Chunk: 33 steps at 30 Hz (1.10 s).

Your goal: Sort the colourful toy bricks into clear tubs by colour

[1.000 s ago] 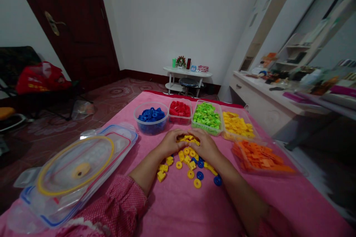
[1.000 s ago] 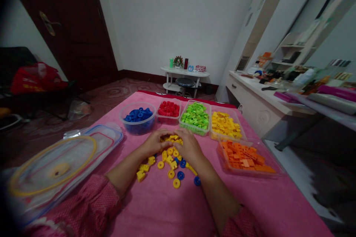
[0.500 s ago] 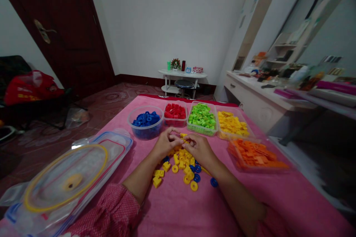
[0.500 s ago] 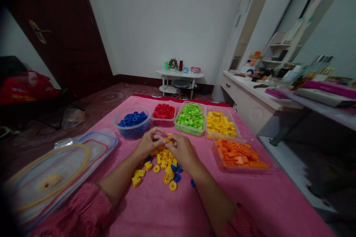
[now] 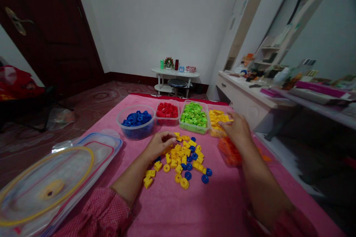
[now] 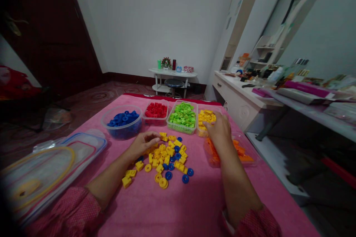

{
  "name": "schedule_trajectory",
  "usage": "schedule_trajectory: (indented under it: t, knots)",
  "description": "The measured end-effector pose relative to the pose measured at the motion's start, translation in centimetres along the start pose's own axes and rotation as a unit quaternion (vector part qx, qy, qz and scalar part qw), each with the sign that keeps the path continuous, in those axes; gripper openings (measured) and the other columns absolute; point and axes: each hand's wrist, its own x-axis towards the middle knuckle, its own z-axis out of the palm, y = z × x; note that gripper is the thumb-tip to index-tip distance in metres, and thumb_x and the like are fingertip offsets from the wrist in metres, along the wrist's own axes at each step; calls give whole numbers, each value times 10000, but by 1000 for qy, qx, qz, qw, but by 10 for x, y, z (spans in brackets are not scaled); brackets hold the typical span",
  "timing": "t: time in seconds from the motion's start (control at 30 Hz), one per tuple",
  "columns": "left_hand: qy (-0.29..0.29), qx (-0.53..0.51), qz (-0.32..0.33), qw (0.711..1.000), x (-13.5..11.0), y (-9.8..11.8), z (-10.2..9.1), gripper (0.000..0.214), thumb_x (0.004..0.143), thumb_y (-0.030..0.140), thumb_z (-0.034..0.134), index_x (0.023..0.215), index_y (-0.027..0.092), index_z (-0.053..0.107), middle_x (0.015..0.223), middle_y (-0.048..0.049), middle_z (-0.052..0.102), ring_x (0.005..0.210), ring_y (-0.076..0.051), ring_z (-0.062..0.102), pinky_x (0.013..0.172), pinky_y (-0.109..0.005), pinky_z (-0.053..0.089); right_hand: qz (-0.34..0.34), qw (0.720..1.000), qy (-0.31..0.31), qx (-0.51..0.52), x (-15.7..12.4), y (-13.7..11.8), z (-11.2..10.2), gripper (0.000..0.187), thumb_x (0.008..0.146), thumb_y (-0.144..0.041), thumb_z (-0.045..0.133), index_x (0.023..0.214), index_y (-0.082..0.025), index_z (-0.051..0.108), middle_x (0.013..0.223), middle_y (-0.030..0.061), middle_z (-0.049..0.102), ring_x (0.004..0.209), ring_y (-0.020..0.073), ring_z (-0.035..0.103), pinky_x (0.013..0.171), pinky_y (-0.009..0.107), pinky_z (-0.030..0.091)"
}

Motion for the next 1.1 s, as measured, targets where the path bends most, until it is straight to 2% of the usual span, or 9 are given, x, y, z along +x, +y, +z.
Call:
schedule_trajectory:
  t: [0.1, 0.17, 0.23, 0.33, 0.43, 0.67, 0.9, 0.97, 1.1]
  knots:
    - [-26, 87, 61, 994, -1, 1, 0, 372, 756, 348, 661, 1082, 169, 652, 1096, -98, 644, 964, -205, 616, 846, -321, 497, -46, 999, -23, 13, -10, -15, 10, 353, 732, -210, 614, 1082, -162, 622, 1084, 142, 617, 672, 173, 598, 762, 372, 478]
    - [-37, 149, 101, 983, -1, 2, -1, 422, 761, 324, 659, 1168, 216, 628, 1215, -95, 591, 1084, -220, 568, 935, -342, 456, -87, 992, -82, 37, -22, -31, 25, 283, 744, -171, 584, 1017, -170, 655, 1011, 96, 659, 682, 159, 604, 739, 324, 487]
    - [-48, 195, 119, 972, -1, 2, -2, 427, 790, 320, 629, 1211, 248, 605, 1274, -85, 563, 1155, -226, 527, 991, -361, 413, -139, 975, -162, 58, -39, -44, 44, 292, 748, -140, 559, 1015, -173, 671, 980, 76, 680, 782, 175, 623, 775, 312, 482]
    - [-62, 226, 134, 963, -1, 3, -2, 389, 827, 313, 587, 1210, 252, 606, 1252, -76, 592, 1156, -220, 527, 1016, -371, 380, -209, 943, -247, 79, -63, -55, 68, 398, 761, -121, 544, 1145, -177, 630, 1152, 88, 645, 1061, 203, 569, 937, 326, 414]
    - [-56, 203, 135, 968, -1, 2, -1, 304, 829, 272, 579, 1119, 221, 656, 1131, -74, 654, 1063, -204, 575, 973, -351, 409, -202, 932, -293, 66, -75, -56, 79, 349, 782, -139, 543, 1109, -195, 652, 1124, 74, 660, 1074, 198, 563, 945, 311, 395]
    - [-53, 139, 133, 980, 0, -1, -1, 221, 814, 218, 571, 1004, 171, 672, 1015, -82, 634, 955, -185, 593, 870, -301, 456, -155, 943, -295, 25, -75, -61, 71, 247, 745, -202, 627, 981, -236, 692, 1009, 52, 680, 982, 195, 592, 863, 288, 398]
    - [-36, 224, 110, 968, -1, 3, 2, 331, 837, 185, 496, 1127, 231, 649, 1030, -70, 637, 974, -197, 584, 873, -315, 444, -141, 950, -271, 73, -74, -58, 75, 133, 763, -240, 595, 837, -213, 702, 805, 23, 696, 761, 176, 612, 669, 257, 416]
    - [-25, 227, 115, 967, -1, 4, 3, 329, 822, 166, 507, 1109, 226, 656, 1048, -71, 639, 988, -198, 583, 884, -316, 442, -128, 956, -253, 73, -70, -56, 77, 193, 796, -229, 546, 905, -196, 702, 839, 45, 699, 768, 184, 613, 680, 272, 425]
    - [-25, 209, 137, 968, 2, 1, 4, 267, 803, 125, 509, 982, 208, 690, 1085, -63, 653, 1027, -192, 580, 926, -312, 427, -139, 958, -236, 89, -64, -55, 84, 329, 805, -134, 488, 1061, -204, 681, 1036, 72, 673, 936, 187, 600, 812, 288, 429]
